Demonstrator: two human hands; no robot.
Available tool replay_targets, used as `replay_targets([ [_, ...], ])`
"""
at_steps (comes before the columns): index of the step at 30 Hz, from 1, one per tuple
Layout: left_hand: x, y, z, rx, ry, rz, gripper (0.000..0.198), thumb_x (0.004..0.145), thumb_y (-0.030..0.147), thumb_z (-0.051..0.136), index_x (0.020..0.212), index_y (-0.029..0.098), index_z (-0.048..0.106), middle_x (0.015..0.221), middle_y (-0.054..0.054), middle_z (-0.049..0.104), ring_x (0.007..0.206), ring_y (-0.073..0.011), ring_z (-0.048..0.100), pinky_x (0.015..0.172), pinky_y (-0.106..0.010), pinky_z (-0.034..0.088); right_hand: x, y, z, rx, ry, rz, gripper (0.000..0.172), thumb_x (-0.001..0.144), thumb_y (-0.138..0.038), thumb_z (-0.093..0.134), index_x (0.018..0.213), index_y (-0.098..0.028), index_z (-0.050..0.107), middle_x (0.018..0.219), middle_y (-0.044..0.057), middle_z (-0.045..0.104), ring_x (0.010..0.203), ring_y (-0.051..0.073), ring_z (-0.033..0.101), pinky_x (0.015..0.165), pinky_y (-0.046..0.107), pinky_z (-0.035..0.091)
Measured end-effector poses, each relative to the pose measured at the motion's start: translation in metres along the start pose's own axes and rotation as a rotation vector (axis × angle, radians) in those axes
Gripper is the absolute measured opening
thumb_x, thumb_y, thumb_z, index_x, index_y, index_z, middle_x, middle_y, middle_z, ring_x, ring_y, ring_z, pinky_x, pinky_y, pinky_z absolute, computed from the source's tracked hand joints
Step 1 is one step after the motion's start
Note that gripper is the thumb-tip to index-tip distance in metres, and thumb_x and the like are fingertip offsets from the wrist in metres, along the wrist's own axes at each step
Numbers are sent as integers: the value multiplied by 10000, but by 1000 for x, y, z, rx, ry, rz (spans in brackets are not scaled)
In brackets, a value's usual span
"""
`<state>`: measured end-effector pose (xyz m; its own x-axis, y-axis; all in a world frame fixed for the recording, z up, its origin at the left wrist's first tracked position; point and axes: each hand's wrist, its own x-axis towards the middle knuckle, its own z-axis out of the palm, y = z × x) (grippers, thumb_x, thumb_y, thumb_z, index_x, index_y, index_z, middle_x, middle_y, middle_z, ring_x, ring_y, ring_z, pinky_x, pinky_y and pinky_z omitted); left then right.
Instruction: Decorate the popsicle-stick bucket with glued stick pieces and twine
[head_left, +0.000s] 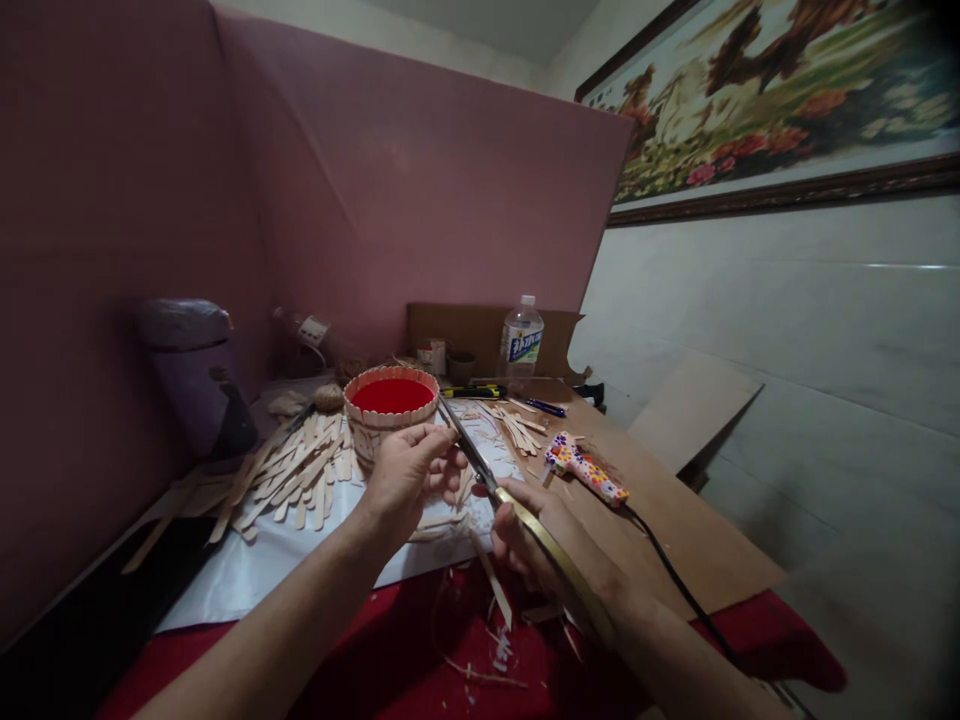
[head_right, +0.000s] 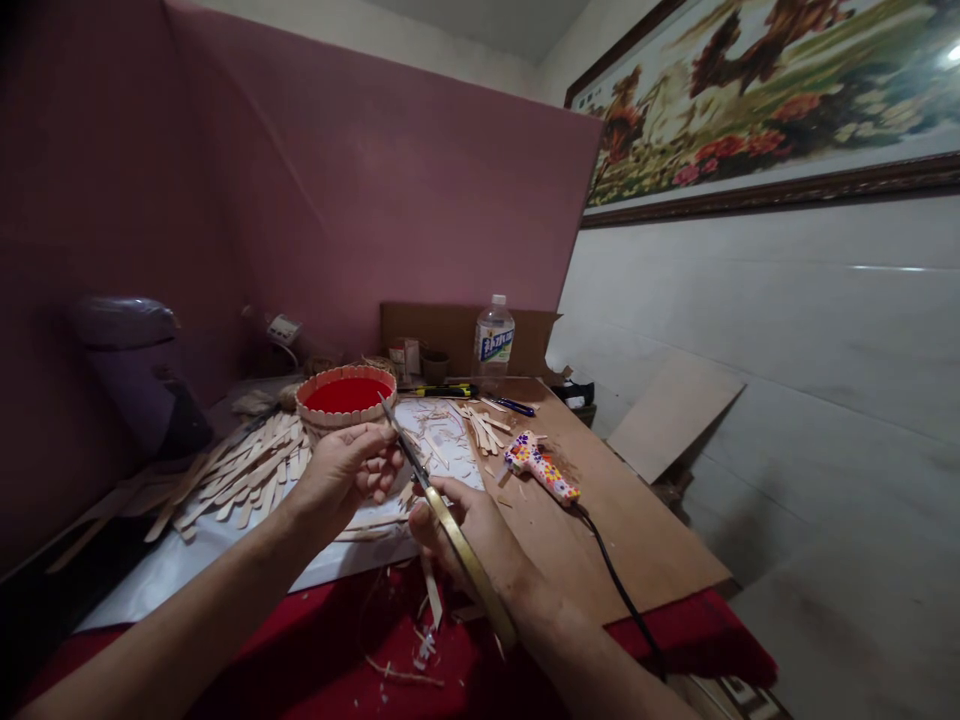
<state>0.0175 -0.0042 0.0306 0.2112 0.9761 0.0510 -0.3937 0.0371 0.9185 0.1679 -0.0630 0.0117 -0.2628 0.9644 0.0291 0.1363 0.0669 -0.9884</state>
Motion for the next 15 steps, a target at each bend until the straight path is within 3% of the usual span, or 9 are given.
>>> replay_targets([
  [7, 0, 0, 2, -6, 3, 1, 256, 656, 307, 700, 624, 119, 530, 520, -8, 579, 345, -67, 467, 312, -172, 359, -5, -2, -2, 4, -15, 72, 537, 662, -738, 526, 762, -213, 477, 567, -41, 477, 421, 74, 371, 383, 189, 301],
  [15, -1, 1, 2, 8, 22, 4, 265, 656, 319, 700, 618, 125, 524, 512, -6, 577, 343, -71, 475, 311, -175, 363, -3, -4, -2, -4, -18, 45, 531, 676, -740, 510, 750, -215, 497, 560, -35, 469, 424, 80, 370, 385, 201, 297],
])
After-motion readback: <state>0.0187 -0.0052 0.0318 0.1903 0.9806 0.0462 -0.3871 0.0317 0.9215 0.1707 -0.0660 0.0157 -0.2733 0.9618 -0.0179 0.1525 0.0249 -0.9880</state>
